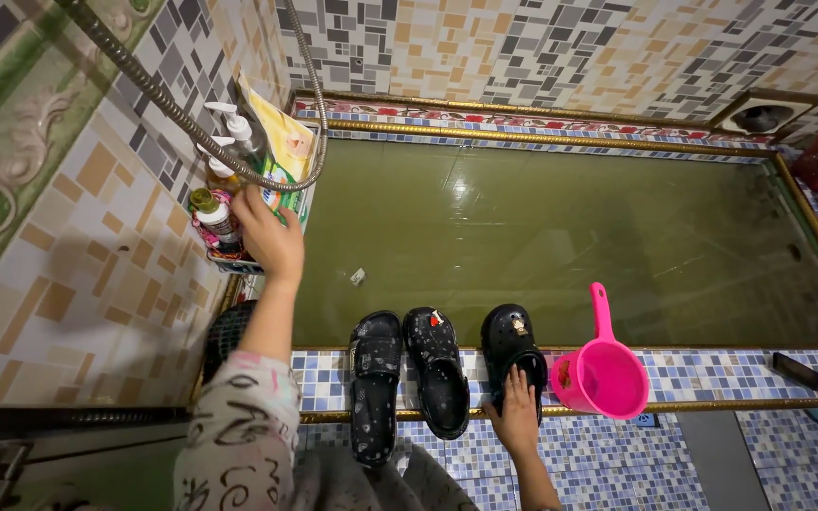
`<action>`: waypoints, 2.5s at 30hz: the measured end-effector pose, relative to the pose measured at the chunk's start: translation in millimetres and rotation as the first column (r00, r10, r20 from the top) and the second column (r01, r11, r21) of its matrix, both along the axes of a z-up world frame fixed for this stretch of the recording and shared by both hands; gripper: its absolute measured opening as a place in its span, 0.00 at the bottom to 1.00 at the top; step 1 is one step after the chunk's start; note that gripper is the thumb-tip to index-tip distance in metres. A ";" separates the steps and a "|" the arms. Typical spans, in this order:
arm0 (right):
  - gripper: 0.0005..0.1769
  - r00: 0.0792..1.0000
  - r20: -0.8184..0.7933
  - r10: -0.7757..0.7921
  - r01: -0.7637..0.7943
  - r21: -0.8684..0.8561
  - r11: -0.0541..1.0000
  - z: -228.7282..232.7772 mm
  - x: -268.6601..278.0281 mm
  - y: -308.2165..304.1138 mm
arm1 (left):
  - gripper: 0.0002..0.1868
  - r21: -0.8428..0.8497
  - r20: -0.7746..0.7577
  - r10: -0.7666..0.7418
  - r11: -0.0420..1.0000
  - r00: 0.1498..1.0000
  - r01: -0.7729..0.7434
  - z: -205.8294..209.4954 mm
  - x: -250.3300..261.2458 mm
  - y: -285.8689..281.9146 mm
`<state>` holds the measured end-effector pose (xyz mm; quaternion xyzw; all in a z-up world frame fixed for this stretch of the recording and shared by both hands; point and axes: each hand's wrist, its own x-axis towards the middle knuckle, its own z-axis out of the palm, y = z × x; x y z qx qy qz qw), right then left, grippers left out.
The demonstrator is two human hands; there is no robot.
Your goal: The person washes a pair of black slip-on shoes by hand in a tiled washbasin. They scrub the soles and uppers with a bar of soap, rinse the shoes under running water from a handheld showerhead, and place the cleaned shoes on the basin edge.
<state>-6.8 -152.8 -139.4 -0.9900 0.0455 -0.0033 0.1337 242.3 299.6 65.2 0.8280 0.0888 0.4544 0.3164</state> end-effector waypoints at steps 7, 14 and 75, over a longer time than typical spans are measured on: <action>0.51 0.999 -0.038 -0.009 0.007 -0.042 0.999 5.9 0.9 2.1 | 0.14 0.025 -0.340 -0.372 0.915 0.864 0.403 -95.5 -42.9 -59.3; 0.50 0.999 -0.046 -0.001 -0.003 -0.083 0.997 17.1 5.7 5.3 | 0.14 -0.125 -0.730 -0.248 0.965 0.637 0.232 -218.8 28.2 -49.2; 0.53 0.869 -0.493 -0.039 -0.198 -0.418 0.887 20.4 50.8 0.8 | 0.06 0.205 -0.096 -0.113 0.970 0.989 0.131 -2.8 -7.1 41.5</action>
